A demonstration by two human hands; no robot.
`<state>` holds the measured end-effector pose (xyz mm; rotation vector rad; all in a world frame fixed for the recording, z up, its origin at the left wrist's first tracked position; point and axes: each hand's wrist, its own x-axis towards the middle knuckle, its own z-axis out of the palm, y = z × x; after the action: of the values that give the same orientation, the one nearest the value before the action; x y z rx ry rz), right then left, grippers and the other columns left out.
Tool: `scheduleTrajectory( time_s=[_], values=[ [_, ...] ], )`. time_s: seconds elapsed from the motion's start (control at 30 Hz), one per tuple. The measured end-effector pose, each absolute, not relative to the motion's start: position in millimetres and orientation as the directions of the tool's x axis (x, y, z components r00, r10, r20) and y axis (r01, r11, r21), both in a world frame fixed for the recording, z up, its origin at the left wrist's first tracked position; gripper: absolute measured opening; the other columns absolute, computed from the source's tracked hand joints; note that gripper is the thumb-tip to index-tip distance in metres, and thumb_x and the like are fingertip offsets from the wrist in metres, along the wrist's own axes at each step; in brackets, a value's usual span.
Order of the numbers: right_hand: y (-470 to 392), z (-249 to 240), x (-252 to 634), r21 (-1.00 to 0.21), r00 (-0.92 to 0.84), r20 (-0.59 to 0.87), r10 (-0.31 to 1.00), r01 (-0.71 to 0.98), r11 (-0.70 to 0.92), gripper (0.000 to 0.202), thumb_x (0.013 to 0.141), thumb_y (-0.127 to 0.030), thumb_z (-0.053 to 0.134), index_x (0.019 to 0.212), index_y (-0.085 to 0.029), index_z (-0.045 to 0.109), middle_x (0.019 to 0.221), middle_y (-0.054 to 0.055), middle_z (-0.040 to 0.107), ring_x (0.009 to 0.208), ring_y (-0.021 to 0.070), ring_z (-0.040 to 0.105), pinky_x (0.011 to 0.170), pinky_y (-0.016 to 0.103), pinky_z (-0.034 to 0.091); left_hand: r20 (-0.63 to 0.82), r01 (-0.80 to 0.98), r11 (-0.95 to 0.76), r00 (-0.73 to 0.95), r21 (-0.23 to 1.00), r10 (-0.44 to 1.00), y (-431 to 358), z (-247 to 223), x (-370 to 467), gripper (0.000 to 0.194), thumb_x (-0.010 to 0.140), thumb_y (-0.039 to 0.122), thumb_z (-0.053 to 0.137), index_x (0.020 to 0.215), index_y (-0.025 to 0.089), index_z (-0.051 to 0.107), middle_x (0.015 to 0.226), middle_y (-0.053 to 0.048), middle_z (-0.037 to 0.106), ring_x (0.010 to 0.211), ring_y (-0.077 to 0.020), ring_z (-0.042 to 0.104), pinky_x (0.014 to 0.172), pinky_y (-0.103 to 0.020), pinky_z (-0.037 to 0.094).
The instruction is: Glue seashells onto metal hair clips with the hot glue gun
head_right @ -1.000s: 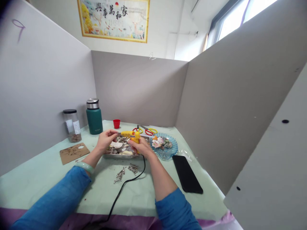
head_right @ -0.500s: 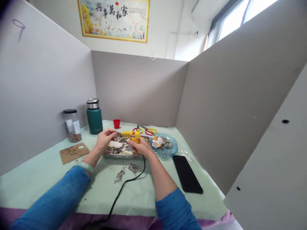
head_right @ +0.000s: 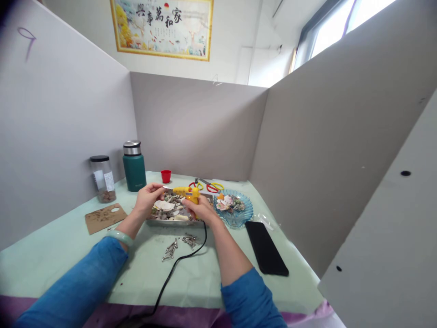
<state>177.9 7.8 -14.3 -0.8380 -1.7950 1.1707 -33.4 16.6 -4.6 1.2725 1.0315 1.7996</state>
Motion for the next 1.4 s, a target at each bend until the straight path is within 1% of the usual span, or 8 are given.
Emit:
scheduleTrajectory(
  time_s=[0.23,0.5,0.73,0.93,1.23,1.4],
  values=[
    [7.0,-14.4,177.3,-0.935,-0.436,0.281,0.855,0.078,0.346,0.038,0.076,-0.054,0.061,0.069,-0.017,0.054,0.046,-0.005,0.049,0.037,0.0078,0.042,0.037,0.020,0.034,0.389,-0.067,-0.426,-0.304,0.902,0.870,15.8,-3.4,-32.9,0.029,0.056,0.029,0.075,0.075,0.012,0.060,0.052,0.002,0.059,0.042,-0.0077,0.049,0.046,-0.020,0.041],
    [6.9,-14.4,177.0,-0.939,-0.440,0.271,0.856,0.075,0.336,0.038,0.076,-0.054,0.061,0.069,-0.018,0.054,0.048,-0.005,0.050,0.037,0.0077,0.041,0.036,0.020,0.034,0.403,-0.061,-0.432,-0.260,0.900,0.877,14.8,-3.1,-31.8,0.030,0.056,0.031,0.074,0.075,0.013,0.060,0.049,0.003,0.058,0.041,-0.0079,0.049,0.046,-0.020,0.041],
    [6.5,-14.1,177.4,-0.927,-0.454,0.287,0.843,0.089,0.363,0.040,0.076,-0.055,0.060,0.065,-0.018,0.053,0.049,-0.004,0.050,0.038,0.0077,0.042,0.038,0.020,0.035,0.417,0.005,-0.427,-0.227,0.904,0.880,18.3,-6.7,-32.8,0.028,0.058,0.032,0.074,0.075,0.013,0.060,0.044,0.004,0.055,0.040,-0.0092,0.050,0.044,-0.020,0.039],
    [4.6,-12.6,178.0,-0.915,-0.469,0.307,0.828,0.093,0.392,0.040,0.078,-0.055,0.059,0.064,-0.018,0.053,0.049,-0.003,0.049,0.039,0.0080,0.042,0.039,0.020,0.035,0.425,0.035,-0.427,-0.209,0.903,0.881,20.6,-9.2,-32.9,0.027,0.059,0.032,0.073,0.075,0.014,0.061,0.046,0.002,0.058,0.039,-0.0098,0.050,0.043,-0.020,0.039],
    [2.8,-10.8,177.3,-0.922,-0.476,0.290,0.830,0.093,0.375,0.038,0.078,-0.053,0.059,0.065,-0.018,0.053,0.048,-0.004,0.049,0.038,0.0078,0.042,0.039,0.020,0.035,0.436,0.074,-0.430,-0.195,0.900,0.879,18.4,-8.6,-30.3,0.024,0.059,0.032,0.072,0.072,0.014,0.061,0.049,0.002,0.059,0.039,-0.0098,0.050,0.042,-0.021,0.039],
    [4.2,-12.4,176.5,-0.930,-0.444,0.277,0.852,0.100,0.354,0.039,0.076,-0.056,0.060,0.067,-0.018,0.053,0.050,-0.004,0.050,0.038,0.0076,0.041,0.038,0.020,0.034,0.444,0.085,-0.436,-0.209,0.896,0.871,18.6,-9.8,-30.3,0.023,0.060,0.031,0.071,0.073,0.015,0.062,0.048,0.003,0.058,0.039,-0.0102,0.051,0.042,-0.021,0.039]
  ],
)
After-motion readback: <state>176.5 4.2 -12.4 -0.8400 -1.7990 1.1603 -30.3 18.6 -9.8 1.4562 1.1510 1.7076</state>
